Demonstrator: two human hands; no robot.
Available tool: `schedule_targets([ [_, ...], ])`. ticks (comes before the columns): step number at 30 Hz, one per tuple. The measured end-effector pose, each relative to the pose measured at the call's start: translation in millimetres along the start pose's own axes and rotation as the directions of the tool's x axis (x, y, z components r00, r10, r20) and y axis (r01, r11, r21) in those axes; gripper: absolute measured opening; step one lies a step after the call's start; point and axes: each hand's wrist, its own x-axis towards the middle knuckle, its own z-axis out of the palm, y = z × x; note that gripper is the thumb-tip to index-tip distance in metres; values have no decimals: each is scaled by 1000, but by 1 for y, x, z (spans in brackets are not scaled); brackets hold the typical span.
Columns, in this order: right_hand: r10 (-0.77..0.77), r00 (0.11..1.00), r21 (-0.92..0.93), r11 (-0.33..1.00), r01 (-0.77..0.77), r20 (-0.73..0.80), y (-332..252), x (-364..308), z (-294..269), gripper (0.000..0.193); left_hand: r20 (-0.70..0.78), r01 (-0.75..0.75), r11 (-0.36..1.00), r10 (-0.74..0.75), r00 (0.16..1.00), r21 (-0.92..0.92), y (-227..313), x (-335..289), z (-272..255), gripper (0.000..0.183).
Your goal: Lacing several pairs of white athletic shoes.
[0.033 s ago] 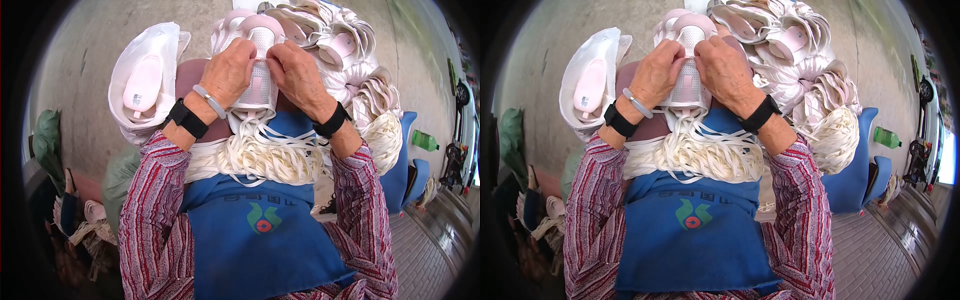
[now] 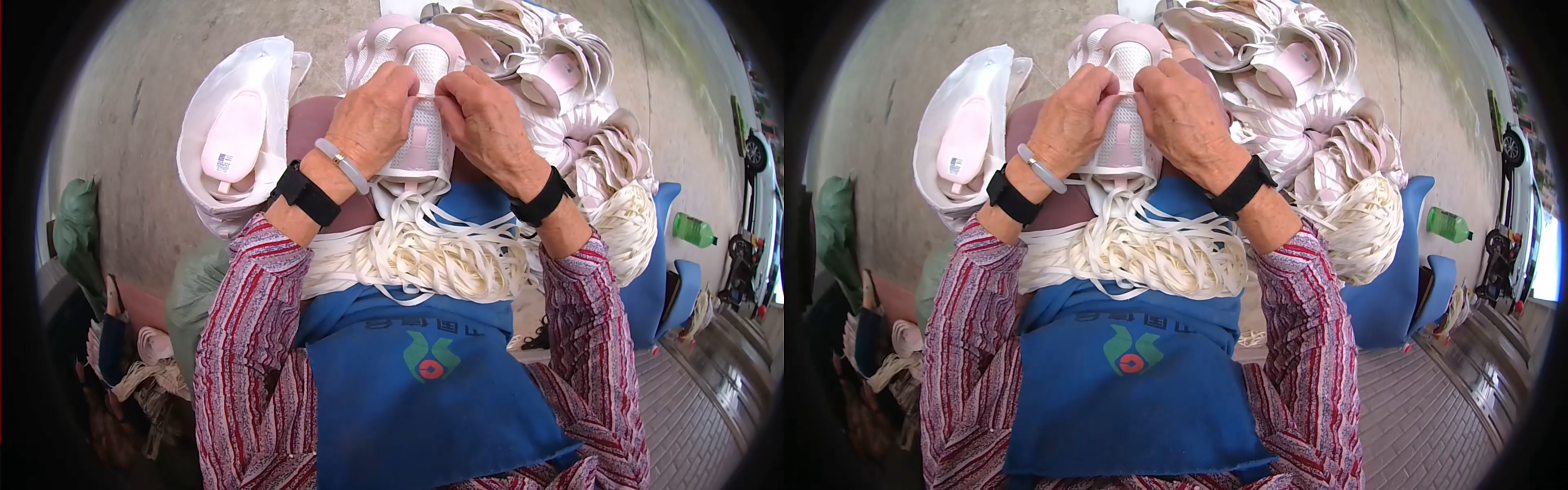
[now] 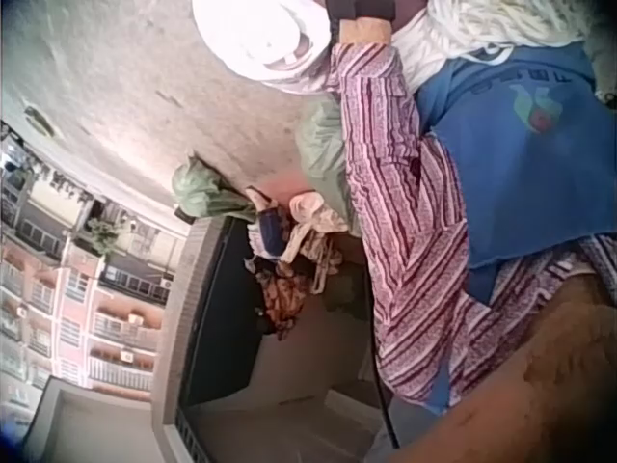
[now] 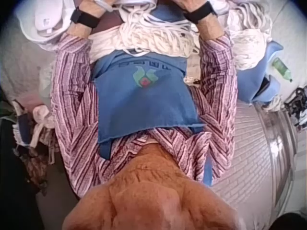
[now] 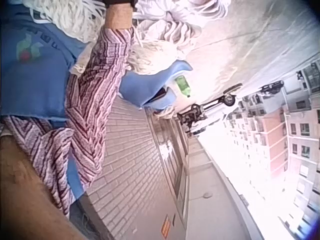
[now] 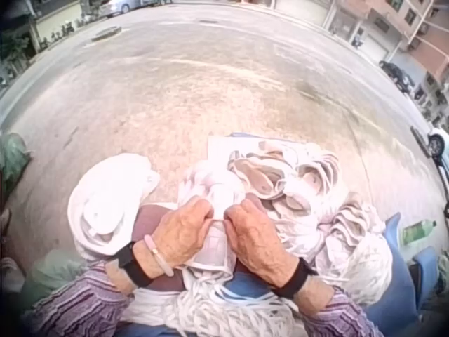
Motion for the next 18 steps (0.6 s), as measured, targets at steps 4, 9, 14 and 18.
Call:
schedule_targets([
  [4,-29,1000,-19,999,29,7,-1,0,0,9,8,1,1000,-1,1000,2,1,0,0,9],
  [9,-81,996,-96,992,83,28,-3,0,1,6,11,-13,1000,12,1000,20,2,-1,-2,10],
  [14,-94,995,-103,990,97,33,-4,0,1,6,30,-17,999,16,999,35,1,-1,-3,10],
  [18,-91,993,-133,986,100,70,-5,2,-1,7,18,-16,999,16,1000,38,2,-1,-2,10],
])
